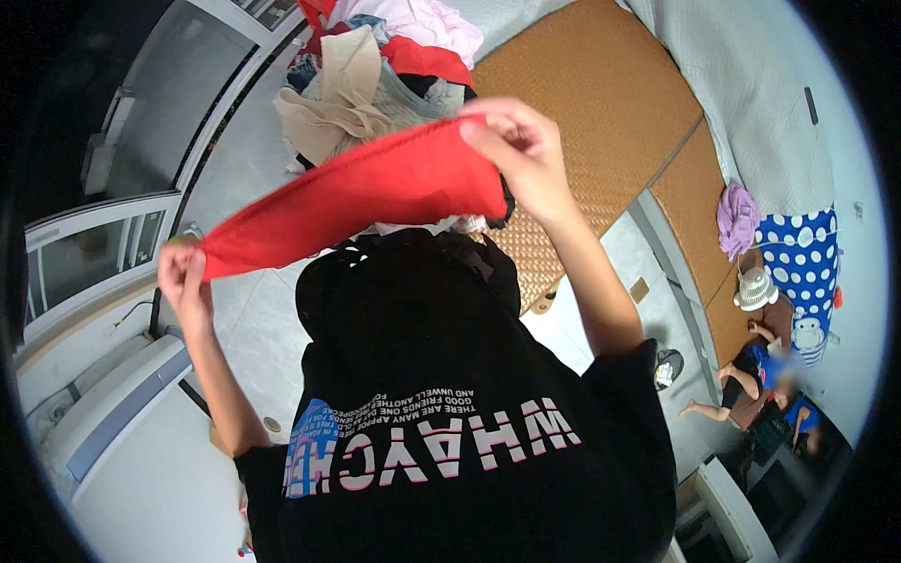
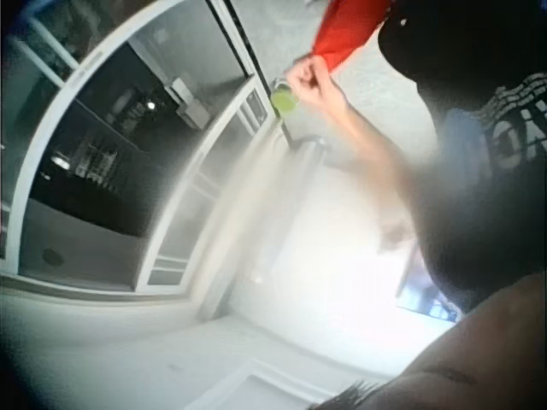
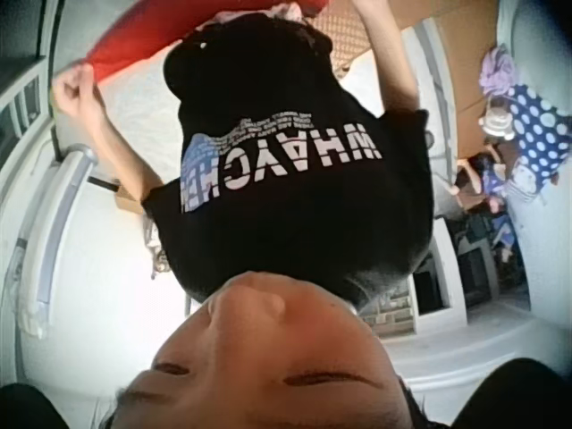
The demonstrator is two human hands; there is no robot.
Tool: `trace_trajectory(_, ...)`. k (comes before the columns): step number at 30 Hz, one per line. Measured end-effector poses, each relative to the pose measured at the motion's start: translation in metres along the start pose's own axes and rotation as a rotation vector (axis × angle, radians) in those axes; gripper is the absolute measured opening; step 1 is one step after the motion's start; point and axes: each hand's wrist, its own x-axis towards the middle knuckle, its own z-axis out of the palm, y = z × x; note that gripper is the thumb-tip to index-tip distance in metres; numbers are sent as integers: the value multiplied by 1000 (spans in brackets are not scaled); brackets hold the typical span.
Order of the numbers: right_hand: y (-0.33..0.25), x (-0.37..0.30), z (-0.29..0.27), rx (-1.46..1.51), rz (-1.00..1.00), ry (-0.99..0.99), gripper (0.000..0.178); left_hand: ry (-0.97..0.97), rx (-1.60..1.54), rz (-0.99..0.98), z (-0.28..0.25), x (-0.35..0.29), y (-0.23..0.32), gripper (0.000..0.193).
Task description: The person folds several pieces of clothing from a pile on a bed, including a red shirt, a beige long-sleeved top, a striped shirt, and a light blue patterned shirt. Each item is unfolded, smoothed, folded neatly, and placed on the bed.
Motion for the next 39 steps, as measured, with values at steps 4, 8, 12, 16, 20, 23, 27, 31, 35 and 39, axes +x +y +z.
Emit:
trace_trajectory(4, 7, 38, 14, 161, 0, 56, 19, 11, -169, 39, 18, 36, -10, 15)
trace_trajectory(8, 13, 54, 8, 49, 13, -7, 18, -64, -24, 72, 20, 54, -17, 16)
trace_trajectory(12, 7, 55, 5, -53, -65, -74, 16, -135, 179, 94, 30, 63, -6, 19)
trace_trajectory(16, -3, 56, 7, -271, -166, -56, 14, -124, 319, 211, 35, 62, 7, 8)
trace_trajectory(20, -22, 55, 8, -633, -189, -61, 11, -143, 379, 160, 33, 61, 17, 13)
trace_trajectory(23, -36, 53, 9, -811, -306, -160, 13, -223, 553, 164, 37, 63, 35, 11)
trace_trajectory(27, -40, 49, 8, -888, -288, -179, 15, -229, 602, 132, 42, 56, 41, 12)
trace_trajectory(31, -31, 48, 4, -904, -336, -207, 17, -228, 617, 99, 44, 53, 41, 12)
trace_trajectory(35, -29, 44, 9, -854, -196, -198, 16, -222, 558, 120, 44, 47, 33, 8)
trace_trajectory(39, -18, 40, 7, -781, -87, -155, 14, -181, 452, 20, 46, 41, 25, 12)
